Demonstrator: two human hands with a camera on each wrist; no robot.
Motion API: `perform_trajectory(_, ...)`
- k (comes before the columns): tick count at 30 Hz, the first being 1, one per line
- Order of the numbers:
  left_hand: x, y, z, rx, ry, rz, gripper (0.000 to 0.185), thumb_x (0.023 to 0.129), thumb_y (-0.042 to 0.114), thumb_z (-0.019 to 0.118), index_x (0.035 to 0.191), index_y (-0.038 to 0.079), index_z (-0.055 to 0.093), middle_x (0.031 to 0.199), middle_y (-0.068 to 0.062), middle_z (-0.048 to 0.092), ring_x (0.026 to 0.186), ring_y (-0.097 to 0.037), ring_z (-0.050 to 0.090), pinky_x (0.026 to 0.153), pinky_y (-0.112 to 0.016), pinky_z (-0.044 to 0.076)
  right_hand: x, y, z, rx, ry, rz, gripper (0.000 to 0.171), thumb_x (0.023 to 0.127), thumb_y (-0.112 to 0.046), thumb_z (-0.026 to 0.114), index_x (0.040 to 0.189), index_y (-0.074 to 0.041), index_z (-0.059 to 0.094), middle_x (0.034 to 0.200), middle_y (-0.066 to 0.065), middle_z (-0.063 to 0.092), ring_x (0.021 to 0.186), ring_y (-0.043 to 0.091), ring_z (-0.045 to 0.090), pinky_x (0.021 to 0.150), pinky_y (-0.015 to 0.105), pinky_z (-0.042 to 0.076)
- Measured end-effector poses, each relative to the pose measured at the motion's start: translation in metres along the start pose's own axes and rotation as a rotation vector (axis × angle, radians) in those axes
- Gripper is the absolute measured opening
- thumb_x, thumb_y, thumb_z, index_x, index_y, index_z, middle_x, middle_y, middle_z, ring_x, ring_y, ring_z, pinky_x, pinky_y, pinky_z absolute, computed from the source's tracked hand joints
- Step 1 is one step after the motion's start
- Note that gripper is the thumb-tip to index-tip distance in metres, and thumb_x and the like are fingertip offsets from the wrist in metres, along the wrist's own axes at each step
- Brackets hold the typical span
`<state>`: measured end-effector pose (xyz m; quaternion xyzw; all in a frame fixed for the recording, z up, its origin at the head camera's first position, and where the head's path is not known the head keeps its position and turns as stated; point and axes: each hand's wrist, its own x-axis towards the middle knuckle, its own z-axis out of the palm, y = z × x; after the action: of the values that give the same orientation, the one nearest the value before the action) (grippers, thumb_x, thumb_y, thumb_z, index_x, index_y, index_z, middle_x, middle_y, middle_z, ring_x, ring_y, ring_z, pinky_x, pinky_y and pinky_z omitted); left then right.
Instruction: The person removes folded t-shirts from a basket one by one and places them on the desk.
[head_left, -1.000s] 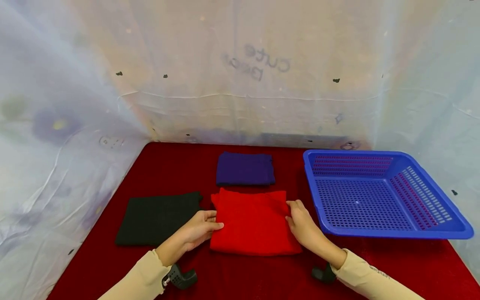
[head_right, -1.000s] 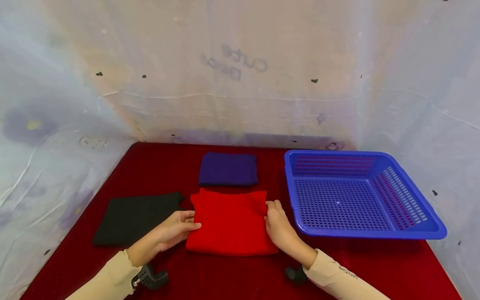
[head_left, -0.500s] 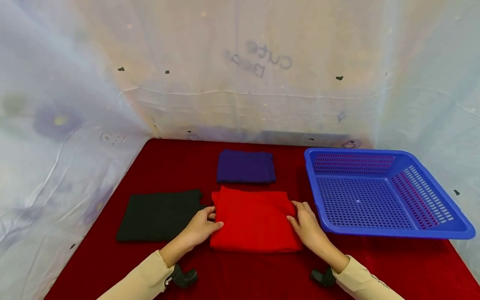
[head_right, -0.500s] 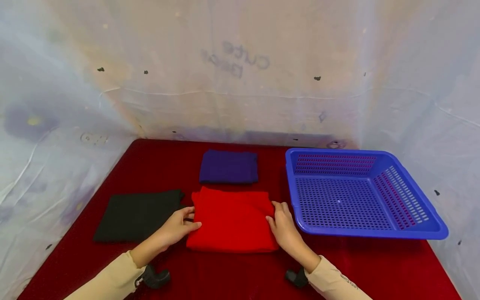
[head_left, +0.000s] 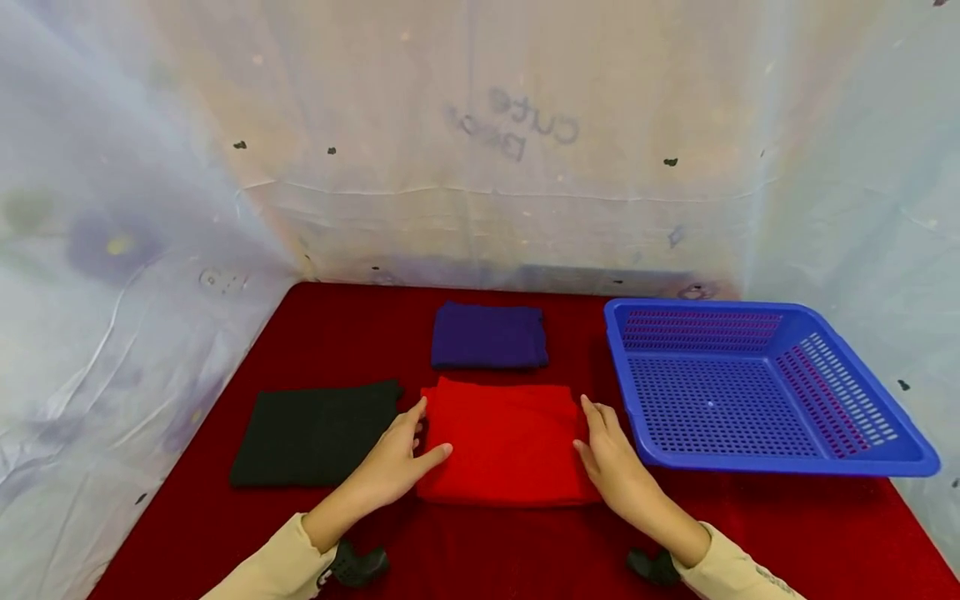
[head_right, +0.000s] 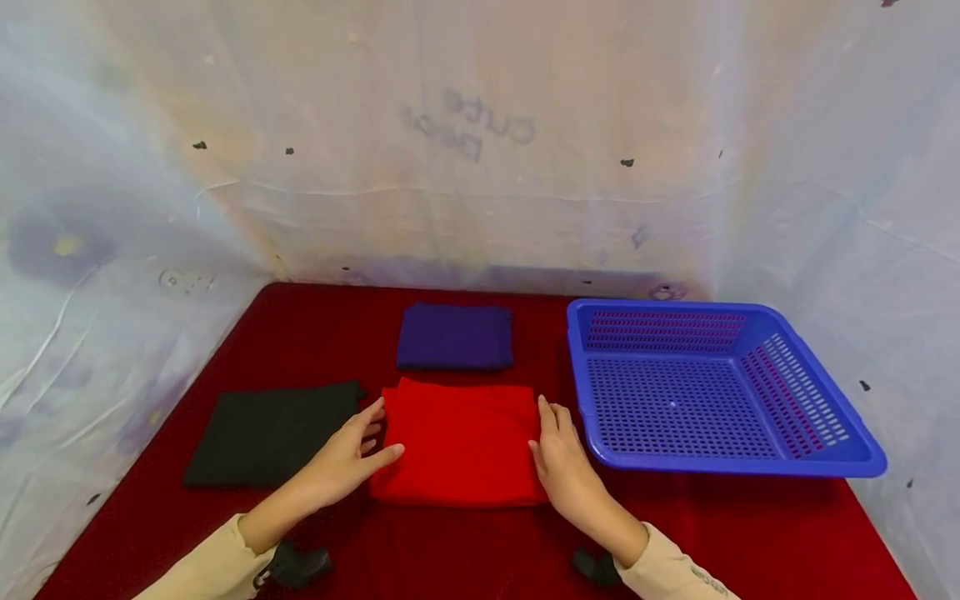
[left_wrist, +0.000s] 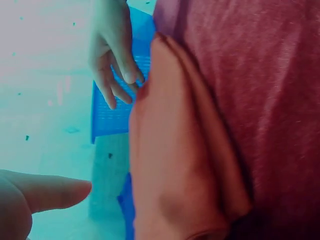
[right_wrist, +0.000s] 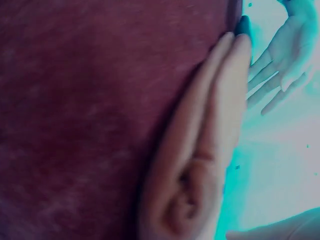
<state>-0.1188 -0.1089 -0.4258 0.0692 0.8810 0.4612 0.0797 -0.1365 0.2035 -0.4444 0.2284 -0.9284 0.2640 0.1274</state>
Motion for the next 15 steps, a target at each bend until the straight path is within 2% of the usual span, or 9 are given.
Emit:
perform_trajectory(6,0.002,0.006,-0.015,-0.029,-0.011,0.054,0.077,0.101,0.034,0.06,0.155,-0.005,0.022,0.153,-0.027,0.032,0.138,-0.043,0.036,0.111,-0.055,0.033,0.005,-0.014,-0.017,0.1,-0.066,0.003,0.06,0.095,-0.005,0.068,0.144,0.013,0.038,0.135,0.026,0.048,0.125,0.038,0.052,0.1,0.052,0.046)
perform_trajectory(10,0.005,0.011,-0.03,-0.026,0.013,0.098,0.071,0.103,0.036,0.056,0.155,-0.002,0.026,0.154,-0.024,0.033,0.141,-0.041,0.033,0.113,-0.055,0.03,0.011,-0.019,-0.036,0.193,-0.099,0.01,0.058,0.101,-0.015,0.062,0.148,0.007,0.037,0.141,0.022,0.048,0.129,0.036,0.05,0.102,0.051,0.045)
perform_trajectory(13,0.008,0.014,-0.043,-0.044,0.038,0.132,0.066,0.105,0.036,0.053,0.155,0.001,0.029,0.155,-0.021,0.034,0.141,-0.04,0.033,0.113,-0.056,0.029,0.017,-0.019,-0.052,0.281,-0.086,0.006,0.054,0.103,-0.016,0.058,0.149,0.005,0.039,0.144,0.02,0.047,0.129,0.034,0.051,0.102,0.044,0.045)
perform_trajectory(15,0.011,0.015,-0.051,-0.071,0.051,0.144,0.063,0.105,0.037,0.051,0.154,0.003,0.031,0.155,-0.019,0.036,0.141,-0.039,0.034,0.113,-0.057,0.03,0.022,-0.016,-0.063,0.359,-0.076,0.023,0.052,0.104,-0.016,0.056,0.149,0.004,0.04,0.146,0.019,0.047,0.131,0.033,0.05,0.103,0.034,0.045)
